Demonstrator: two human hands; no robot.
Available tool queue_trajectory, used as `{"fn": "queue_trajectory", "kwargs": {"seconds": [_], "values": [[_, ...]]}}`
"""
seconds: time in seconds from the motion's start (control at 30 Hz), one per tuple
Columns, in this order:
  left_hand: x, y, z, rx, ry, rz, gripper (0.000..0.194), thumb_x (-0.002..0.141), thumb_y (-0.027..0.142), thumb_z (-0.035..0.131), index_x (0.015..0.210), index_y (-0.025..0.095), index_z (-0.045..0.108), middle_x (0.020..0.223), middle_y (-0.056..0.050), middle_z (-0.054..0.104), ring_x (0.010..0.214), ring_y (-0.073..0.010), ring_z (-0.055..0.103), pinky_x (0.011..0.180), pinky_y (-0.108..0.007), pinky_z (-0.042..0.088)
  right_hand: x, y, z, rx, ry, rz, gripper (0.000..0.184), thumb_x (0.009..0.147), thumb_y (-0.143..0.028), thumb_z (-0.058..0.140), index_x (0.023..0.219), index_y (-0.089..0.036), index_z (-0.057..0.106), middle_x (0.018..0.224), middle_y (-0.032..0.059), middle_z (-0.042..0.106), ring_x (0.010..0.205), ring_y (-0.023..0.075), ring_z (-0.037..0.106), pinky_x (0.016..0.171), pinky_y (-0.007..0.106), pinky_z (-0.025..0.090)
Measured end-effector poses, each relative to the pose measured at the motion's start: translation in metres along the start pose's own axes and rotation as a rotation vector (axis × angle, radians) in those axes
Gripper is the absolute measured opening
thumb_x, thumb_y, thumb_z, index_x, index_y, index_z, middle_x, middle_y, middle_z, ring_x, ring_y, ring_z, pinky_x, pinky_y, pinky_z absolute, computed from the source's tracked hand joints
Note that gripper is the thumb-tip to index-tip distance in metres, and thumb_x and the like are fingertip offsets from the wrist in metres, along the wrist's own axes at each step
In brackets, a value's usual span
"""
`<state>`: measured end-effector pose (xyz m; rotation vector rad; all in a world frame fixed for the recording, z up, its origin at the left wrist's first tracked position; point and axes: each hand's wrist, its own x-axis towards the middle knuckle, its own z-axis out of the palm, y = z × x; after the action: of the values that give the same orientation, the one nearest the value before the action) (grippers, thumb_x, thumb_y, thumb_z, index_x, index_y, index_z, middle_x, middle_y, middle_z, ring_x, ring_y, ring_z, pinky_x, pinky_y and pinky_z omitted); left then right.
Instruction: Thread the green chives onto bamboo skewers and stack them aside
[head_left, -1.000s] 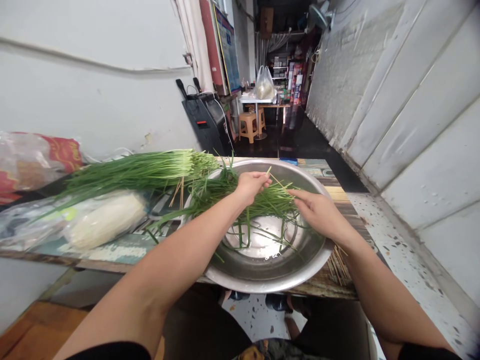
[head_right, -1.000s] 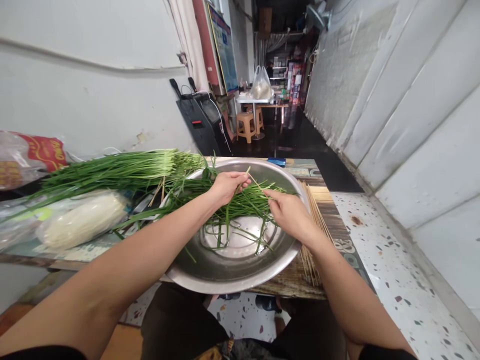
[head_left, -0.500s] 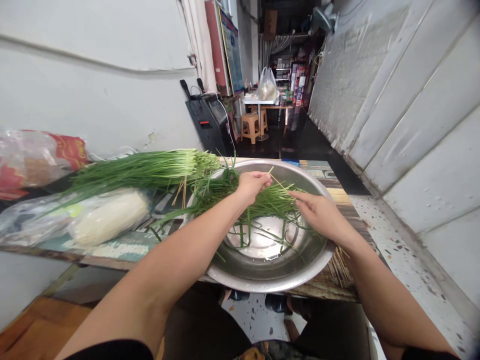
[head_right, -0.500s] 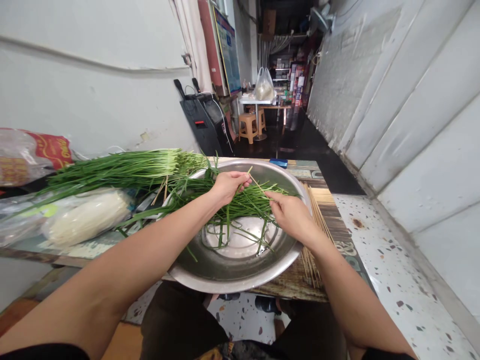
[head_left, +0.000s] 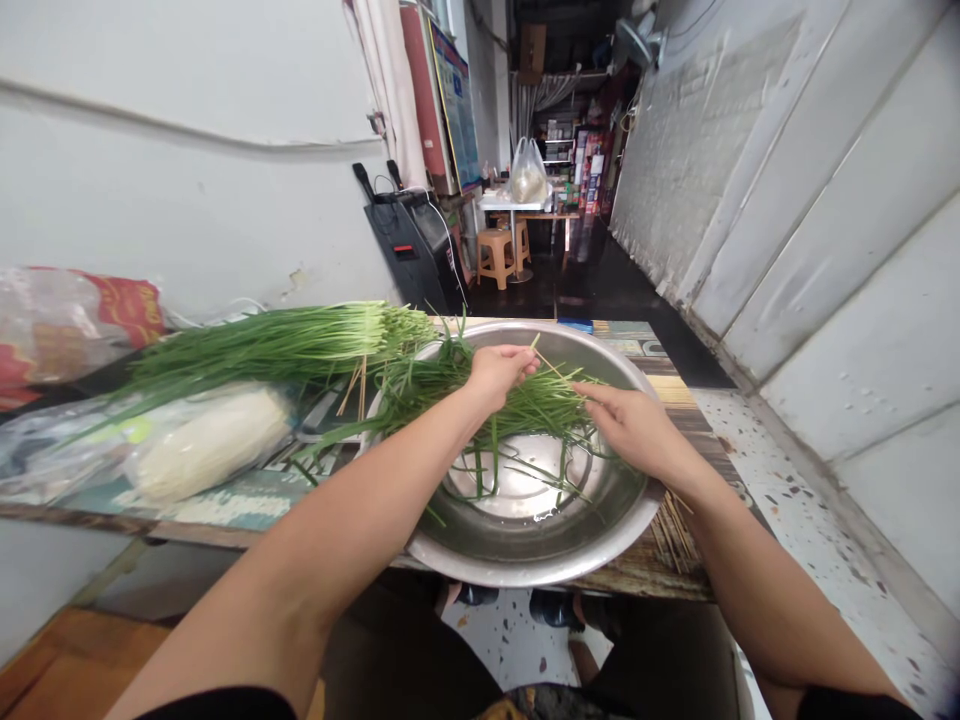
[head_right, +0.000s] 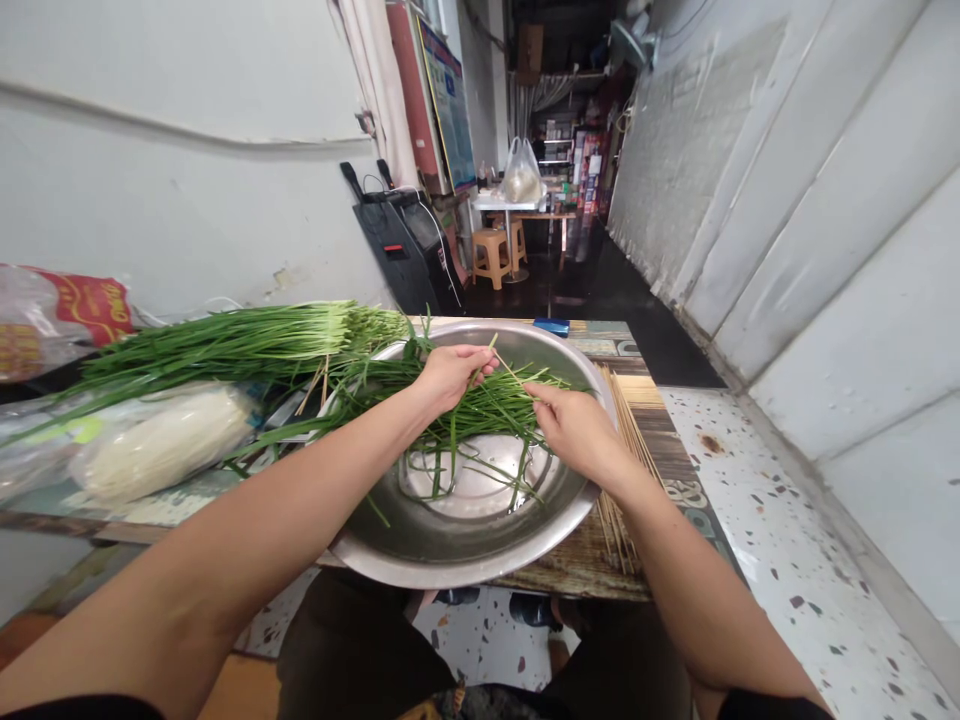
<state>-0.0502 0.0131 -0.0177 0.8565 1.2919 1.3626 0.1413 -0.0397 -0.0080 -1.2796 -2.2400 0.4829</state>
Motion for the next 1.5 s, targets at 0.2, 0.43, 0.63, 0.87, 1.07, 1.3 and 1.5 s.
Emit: {"fn": "queue_trajectory", "kwargs": {"seconds": [0.2, 0.43, 0.63, 0.87, 1.07, 1.3, 1.5], "values": [[0.0016, -0.0012, -0.001, 0.0, -0.002, -0.002, 0.002, 0.073, 0.01, 0.067, 0.072, 0.008, 0.067, 0.064, -0.005, 0.065, 0.051, -0.0051, 0.054, 0.049, -0.017, 0.039, -0.0006, -0.0004, -0.0001, 0.017, 0.01, -0.008, 0.041, 0.086, -0.024, 0.039, 0.119, -0.021, 0.063, 0.108, 0.0056, 0.069, 0.09, 0.0203, 0.065, 0.081, 0.033, 0.049], [0.0008, 0.0003, -0.0011, -0.015, -0.013, 0.015, 0.004, 0.073, 0.011, 0.067, 0.073, 0.008, 0.068, 0.064, -0.005, 0.065, 0.053, -0.0054, 0.054, 0.049, -0.017, 0.038, -0.0005, -0.002, -0.0015, 0.024, -0.006, 0.009, 0.04, 0.087, -0.024, 0.041, 0.12, -0.02, 0.063, 0.103, 0.006, 0.071, 0.092, 0.0213, 0.066, 0.082, 0.035, 0.051], [0.0001, 0.0014, -0.0009, -0.017, -0.02, 0.007, 0.003, 0.073, 0.01, 0.066, 0.072, 0.007, 0.068, 0.064, -0.006, 0.065, 0.052, -0.0054, 0.054, 0.048, -0.017, 0.038, 0.0001, 0.0025, 0.0012, 0.039, 0.002, -0.004, 0.04, 0.088, -0.025, 0.04, 0.121, -0.019, 0.062, 0.117, 0.0058, 0.065, 0.103, 0.0222, 0.063, 0.092, 0.037, 0.047], [0.0011, 0.0007, -0.0007, -0.017, -0.012, -0.001, 0.002, 0.072, 0.01, 0.067, 0.072, 0.008, 0.068, 0.063, -0.005, 0.065, 0.051, -0.0051, 0.054, 0.049, -0.017, 0.039, -0.0004, 0.0013, 0.0006, 0.038, 0.013, 0.003, 0.039, 0.087, -0.025, 0.041, 0.12, -0.022, 0.063, 0.112, 0.0043, 0.067, 0.097, 0.0211, 0.065, 0.086, 0.036, 0.049], [0.002, 0.0001, -0.0013, -0.003, -0.007, 0.011, 0.002, 0.072, 0.01, 0.067, 0.072, 0.008, 0.068, 0.063, -0.005, 0.065, 0.051, -0.0049, 0.054, 0.049, -0.017, 0.038, -0.0005, -0.0009, -0.0005, 0.015, 0.004, 0.012, 0.041, 0.086, -0.024, 0.04, 0.119, -0.02, 0.063, 0.101, 0.0051, 0.071, 0.09, 0.0207, 0.066, 0.081, 0.034, 0.05], [-0.0011, 0.0025, 0.0005, -0.006, -0.038, 0.033, 0.006, 0.07, 0.011, 0.07, 0.074, 0.007, 0.068, 0.065, -0.006, 0.066, 0.052, -0.0051, 0.054, 0.05, -0.018, 0.04, 0.001, 0.0031, 0.0022, -0.013, -0.006, -0.062, 0.037, 0.088, -0.024, 0.036, 0.109, -0.019, 0.066, 0.105, 0.0078, 0.069, 0.093, 0.0219, 0.064, 0.082, 0.034, 0.047], [-0.0047, 0.0034, 0.003, -0.005, -0.088, 0.052, 0.005, 0.072, 0.007, 0.065, 0.076, 0.007, 0.068, 0.071, -0.007, 0.067, 0.054, -0.0047, 0.055, 0.053, -0.017, 0.041, 0.0005, -0.002, -0.0001, -0.088, -0.031, -0.017, 0.031, 0.089, -0.023, 0.036, 0.084, -0.017, 0.066, 0.079, 0.0065, 0.068, 0.074, 0.0185, 0.061, 0.067, 0.027, 0.042]]}}
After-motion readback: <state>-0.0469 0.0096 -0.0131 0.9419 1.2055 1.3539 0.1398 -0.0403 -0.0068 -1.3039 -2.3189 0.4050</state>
